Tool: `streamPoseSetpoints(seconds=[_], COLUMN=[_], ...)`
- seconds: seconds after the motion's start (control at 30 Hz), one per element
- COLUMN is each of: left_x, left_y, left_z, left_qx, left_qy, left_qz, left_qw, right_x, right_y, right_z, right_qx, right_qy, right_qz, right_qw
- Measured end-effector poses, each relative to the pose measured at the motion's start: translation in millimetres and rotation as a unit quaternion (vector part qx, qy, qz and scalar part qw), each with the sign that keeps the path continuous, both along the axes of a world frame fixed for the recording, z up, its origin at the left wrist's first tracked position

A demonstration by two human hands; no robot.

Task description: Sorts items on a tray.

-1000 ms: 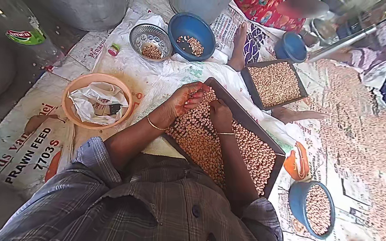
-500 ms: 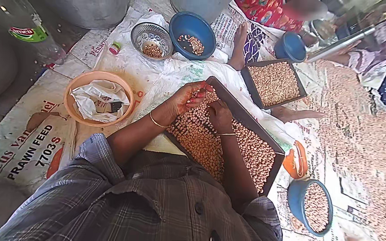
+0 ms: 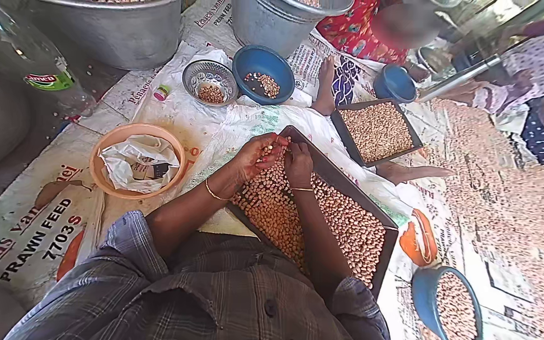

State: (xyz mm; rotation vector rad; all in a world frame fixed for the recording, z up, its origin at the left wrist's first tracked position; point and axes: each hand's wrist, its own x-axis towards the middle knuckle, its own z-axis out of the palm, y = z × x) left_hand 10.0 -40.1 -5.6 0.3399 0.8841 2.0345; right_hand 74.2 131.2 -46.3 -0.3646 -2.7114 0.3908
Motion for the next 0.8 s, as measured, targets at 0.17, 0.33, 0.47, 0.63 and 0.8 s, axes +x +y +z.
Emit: streamPoseSetpoints(seconds=[0.17,0.33,0.47,0.63,0.8], left_x=[0,1,0,0,11], left_y=[2,1,0,0,-8], left_z=[-1,0,-2,-2,-9], left_qx=[0.005,0.013,0.019,0.032,-0.03], left_qy=[-0.009,-0.019,-0.019,-0.021,0.038], left_qz=[0.011,0.013,0.011,0.006,0.005], left_qw=[1.0,1.0,1.0,0.999,0.999], right_x=[2,4,5,5,18], right_y=[-6,-4,-2,-1,3], right_z=[-2,-7,-17,-26,13], right_qx=[-0.011,-0.01,0.027,0.069,-0.074], right_qy=[-0.018,0.005,0.049,0.086,0.16], right_qz=[-0.005,-0.003,0.031,0.044,0.031], right_qw=[1.0,1.0,0.998,0.993,0.984])
